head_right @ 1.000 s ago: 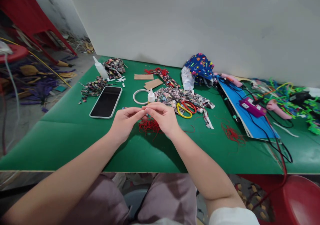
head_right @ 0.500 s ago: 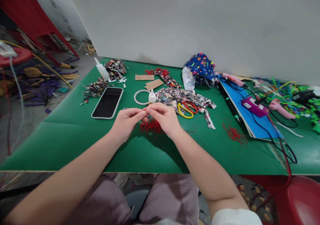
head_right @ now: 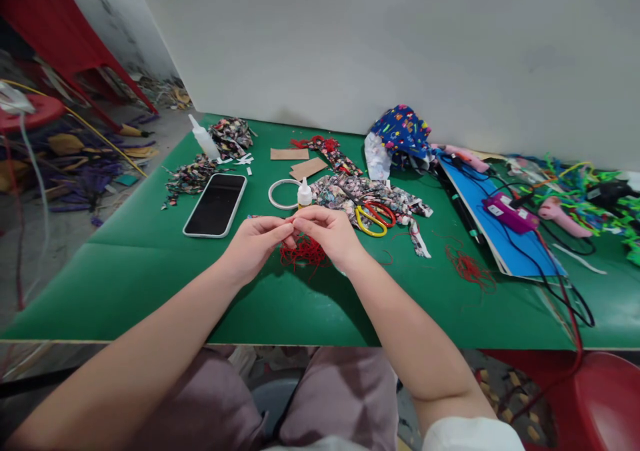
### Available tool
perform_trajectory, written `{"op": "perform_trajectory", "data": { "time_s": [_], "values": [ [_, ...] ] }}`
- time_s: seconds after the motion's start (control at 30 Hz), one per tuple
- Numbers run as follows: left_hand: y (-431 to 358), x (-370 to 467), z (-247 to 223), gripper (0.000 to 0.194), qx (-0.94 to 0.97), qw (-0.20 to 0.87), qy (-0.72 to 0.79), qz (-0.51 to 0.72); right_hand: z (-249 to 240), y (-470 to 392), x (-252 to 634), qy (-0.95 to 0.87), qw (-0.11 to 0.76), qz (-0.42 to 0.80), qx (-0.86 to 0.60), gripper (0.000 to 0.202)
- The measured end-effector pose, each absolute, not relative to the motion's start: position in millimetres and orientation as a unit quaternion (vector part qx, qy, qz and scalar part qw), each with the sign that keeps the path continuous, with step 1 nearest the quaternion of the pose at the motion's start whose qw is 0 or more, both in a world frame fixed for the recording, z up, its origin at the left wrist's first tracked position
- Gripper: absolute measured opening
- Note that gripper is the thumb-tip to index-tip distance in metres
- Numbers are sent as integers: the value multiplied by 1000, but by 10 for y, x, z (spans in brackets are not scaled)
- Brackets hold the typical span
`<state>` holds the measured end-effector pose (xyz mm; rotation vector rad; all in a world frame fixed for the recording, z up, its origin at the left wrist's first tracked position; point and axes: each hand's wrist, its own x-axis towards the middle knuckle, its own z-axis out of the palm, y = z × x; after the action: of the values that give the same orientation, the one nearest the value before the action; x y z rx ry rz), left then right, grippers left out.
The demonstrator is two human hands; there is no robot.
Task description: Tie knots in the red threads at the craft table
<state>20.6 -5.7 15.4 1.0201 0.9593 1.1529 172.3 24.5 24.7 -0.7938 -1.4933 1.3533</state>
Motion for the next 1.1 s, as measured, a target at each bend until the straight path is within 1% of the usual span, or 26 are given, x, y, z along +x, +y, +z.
{"op": "perform_trajectory", "data": {
  "time_s": [0.13, 0.3, 0.53, 0.77, 0.93, 1.1],
  "values": [
    [-53, 196, 158, 18, 433, 638, 406, 491, 242, 264, 1733, -598, 461, 577, -311, 2],
    [-52, 188, 162, 17, 417, 645, 401, 499, 227, 265, 1728, -584, 461, 593, -309, 9],
    [-48, 187, 154, 15, 434, 637, 396, 499, 222, 254, 1718, -593, 474, 583, -290, 7],
    [-61, 202, 114, 16, 434, 646, 387, 494, 201, 248, 1706, -555, 477, 618, -286, 2],
    [-62, 213, 121, 22, 443, 627, 413, 489, 183, 249, 1688, -520, 481, 632, -313, 8],
    [-48, 217, 150, 24, 467, 598, 438, 482, 203, 272, 1701, -481, 513, 625, -340, 15]
  ]
}}
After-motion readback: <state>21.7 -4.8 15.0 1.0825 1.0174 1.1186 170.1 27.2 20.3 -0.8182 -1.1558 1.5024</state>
